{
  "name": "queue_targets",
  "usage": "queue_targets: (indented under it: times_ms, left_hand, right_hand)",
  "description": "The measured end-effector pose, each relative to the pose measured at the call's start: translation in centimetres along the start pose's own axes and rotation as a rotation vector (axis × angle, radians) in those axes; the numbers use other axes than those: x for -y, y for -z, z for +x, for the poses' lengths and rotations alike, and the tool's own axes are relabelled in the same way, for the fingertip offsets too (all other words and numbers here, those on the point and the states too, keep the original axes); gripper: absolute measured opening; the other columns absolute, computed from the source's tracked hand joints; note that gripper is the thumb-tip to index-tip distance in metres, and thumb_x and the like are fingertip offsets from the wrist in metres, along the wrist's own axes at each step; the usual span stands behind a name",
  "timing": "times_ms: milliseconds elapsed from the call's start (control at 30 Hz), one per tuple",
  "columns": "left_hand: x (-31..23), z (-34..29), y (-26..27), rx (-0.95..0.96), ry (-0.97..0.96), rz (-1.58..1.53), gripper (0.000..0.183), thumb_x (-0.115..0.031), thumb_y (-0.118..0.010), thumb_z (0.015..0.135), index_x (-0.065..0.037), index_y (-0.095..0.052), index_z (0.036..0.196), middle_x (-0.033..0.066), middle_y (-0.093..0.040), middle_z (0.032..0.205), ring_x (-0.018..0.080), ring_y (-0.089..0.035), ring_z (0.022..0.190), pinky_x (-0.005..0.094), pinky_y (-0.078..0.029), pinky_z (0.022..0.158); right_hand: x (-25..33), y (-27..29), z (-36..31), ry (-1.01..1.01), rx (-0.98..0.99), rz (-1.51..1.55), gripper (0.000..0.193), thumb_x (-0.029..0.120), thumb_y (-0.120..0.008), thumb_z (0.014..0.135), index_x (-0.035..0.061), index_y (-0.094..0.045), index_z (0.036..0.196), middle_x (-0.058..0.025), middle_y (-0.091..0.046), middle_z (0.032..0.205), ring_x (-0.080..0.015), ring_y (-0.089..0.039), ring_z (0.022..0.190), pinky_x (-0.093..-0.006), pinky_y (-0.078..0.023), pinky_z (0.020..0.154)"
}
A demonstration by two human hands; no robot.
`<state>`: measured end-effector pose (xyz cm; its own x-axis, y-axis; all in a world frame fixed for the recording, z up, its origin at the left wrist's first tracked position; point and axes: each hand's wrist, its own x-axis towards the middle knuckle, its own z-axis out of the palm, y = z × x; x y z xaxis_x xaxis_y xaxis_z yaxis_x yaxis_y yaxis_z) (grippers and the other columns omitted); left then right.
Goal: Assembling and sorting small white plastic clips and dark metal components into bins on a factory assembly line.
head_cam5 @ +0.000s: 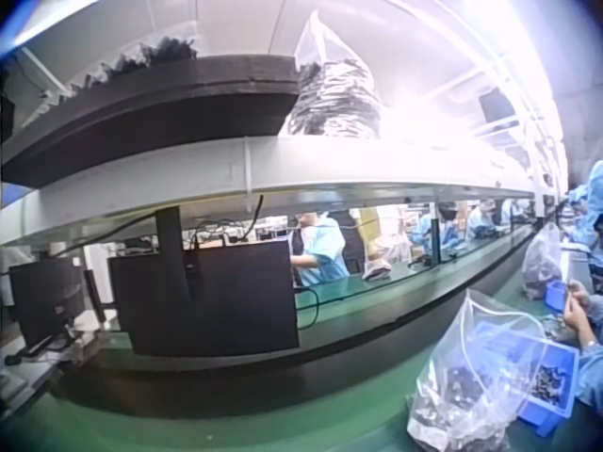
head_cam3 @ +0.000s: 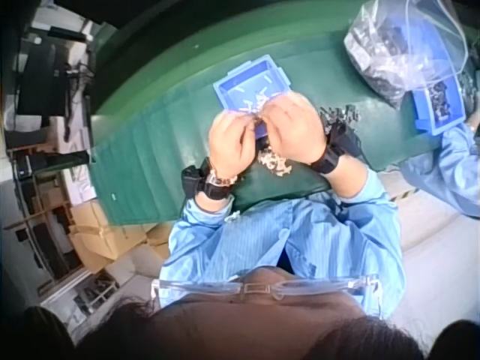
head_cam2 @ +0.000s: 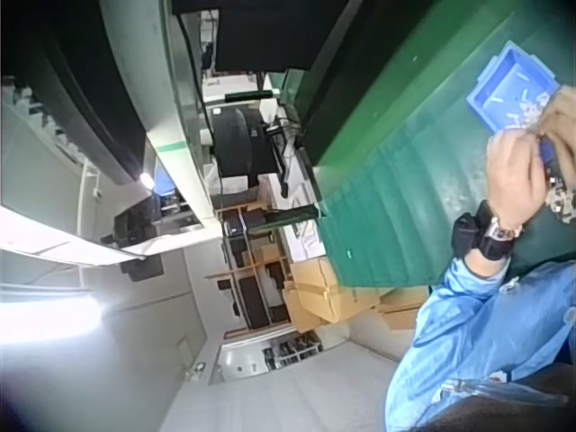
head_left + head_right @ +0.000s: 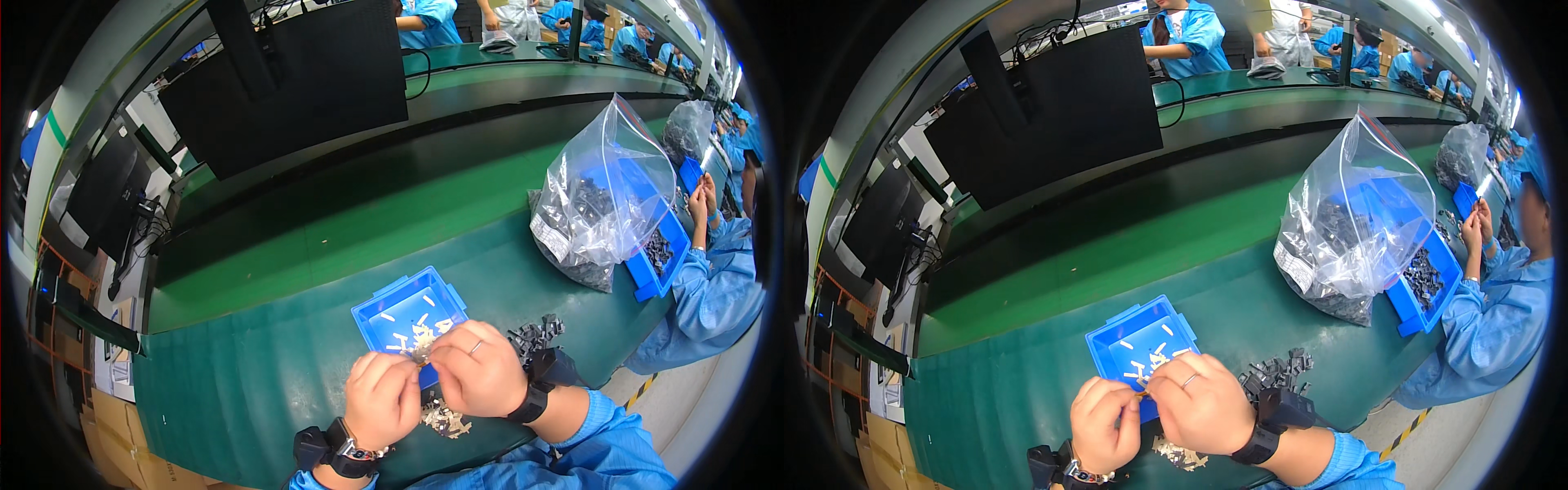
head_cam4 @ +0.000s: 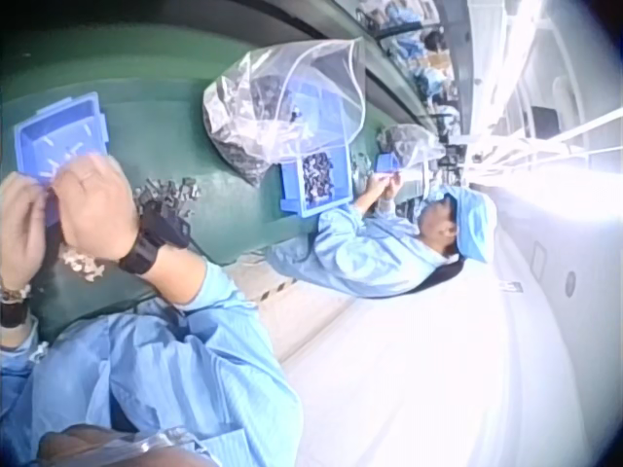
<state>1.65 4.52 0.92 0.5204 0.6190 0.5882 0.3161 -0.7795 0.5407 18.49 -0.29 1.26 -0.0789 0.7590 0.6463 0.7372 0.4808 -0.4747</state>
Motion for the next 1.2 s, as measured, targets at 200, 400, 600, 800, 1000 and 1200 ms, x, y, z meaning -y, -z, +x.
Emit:
queue_targets:
  times_ms: [200,400,600,800,1000,1200]
  left_hand:
    - [0.4,-0.7,0.1,-0.022,0.201,-0.144,0.003,0.002,-0.061,0.082,-0.001,-0.060,0.081,0.0122,-0.061,0.078,0.0307,-0.058,0.070,0.0369,-0.045,0.064]
    - [0.5,-0.4,0.1,0.038,0.165,-0.052,0.005,0.002,-0.062,0.083,-0.001,-0.058,0.080,0.0108,-0.060,0.078,0.0282,-0.054,0.072,0.0353,-0.044,0.066]
    - [0.5,-0.4,0.1,0.068,0.065,0.070,0.009,-0.001,-0.070,0.077,-0.005,-0.062,0.080,0.0062,-0.061,0.080,0.0276,-0.053,0.077,0.0368,-0.043,0.070]
    - [0.3,-0.3,0.1,0.054,0.044,0.145,0.012,-0.002,-0.072,0.074,-0.006,-0.064,0.081,0.0048,-0.061,0.081,0.0269,-0.054,0.079,0.0362,-0.043,0.070]
    - [-0.8,-0.2,0.2,-0.092,0.024,0.145,0.015,0.001,-0.074,0.068,-0.005,-0.065,0.078,0.0054,-0.061,0.077,0.0269,-0.054,0.073,0.0360,-0.044,0.067]
    - [-0.5,-0.8,-0.3,-0.050,0.054,0.093,0.014,-0.003,-0.074,0.071,-0.005,-0.069,0.084,0.0043,-0.064,0.082,0.0247,-0.058,0.075,0.0349,-0.044,0.068]
  right_hand:
    - [-0.7,0.6,0.1,-0.038,-0.022,-0.040,0.020,-0.003,-0.069,0.065,0.0056,-0.066,0.083,-0.0058,-0.065,0.085,-0.0252,-0.062,0.076,-0.0357,-0.046,0.064]
    - [-1.1,0.0,-0.3,-0.009,0.003,0.024,0.017,0.002,-0.069,0.073,0.0052,-0.068,0.090,-0.0053,-0.066,0.091,-0.0234,-0.062,0.081,-0.0356,-0.046,0.069]
    - [-0.7,0.2,-0.1,-0.042,0.107,0.180,0.014,0.004,-0.069,0.076,0.0055,-0.068,0.090,-0.0039,-0.065,0.091,-0.0242,-0.060,0.083,-0.0354,-0.046,0.074]
    - [-0.7,0.2,0.0,-0.060,0.120,0.205,0.009,0.004,-0.068,0.077,0.0055,-0.066,0.085,-0.0046,-0.063,0.089,-0.0262,-0.059,0.083,-0.0369,-0.046,0.075]
    - [-0.6,-0.2,-0.3,-0.122,0.089,0.222,0.009,0.001,-0.065,0.076,0.0039,-0.063,0.085,-0.0076,-0.063,0.086,-0.0282,-0.059,0.082,-0.0380,-0.047,0.074]
    - [-0.6,-0.5,-0.4,-0.085,0.102,0.245,0.010,0.001,-0.065,0.076,0.0035,-0.062,0.085,-0.0087,-0.062,0.086,-0.0292,-0.057,0.079,-0.0376,-0.047,0.073]
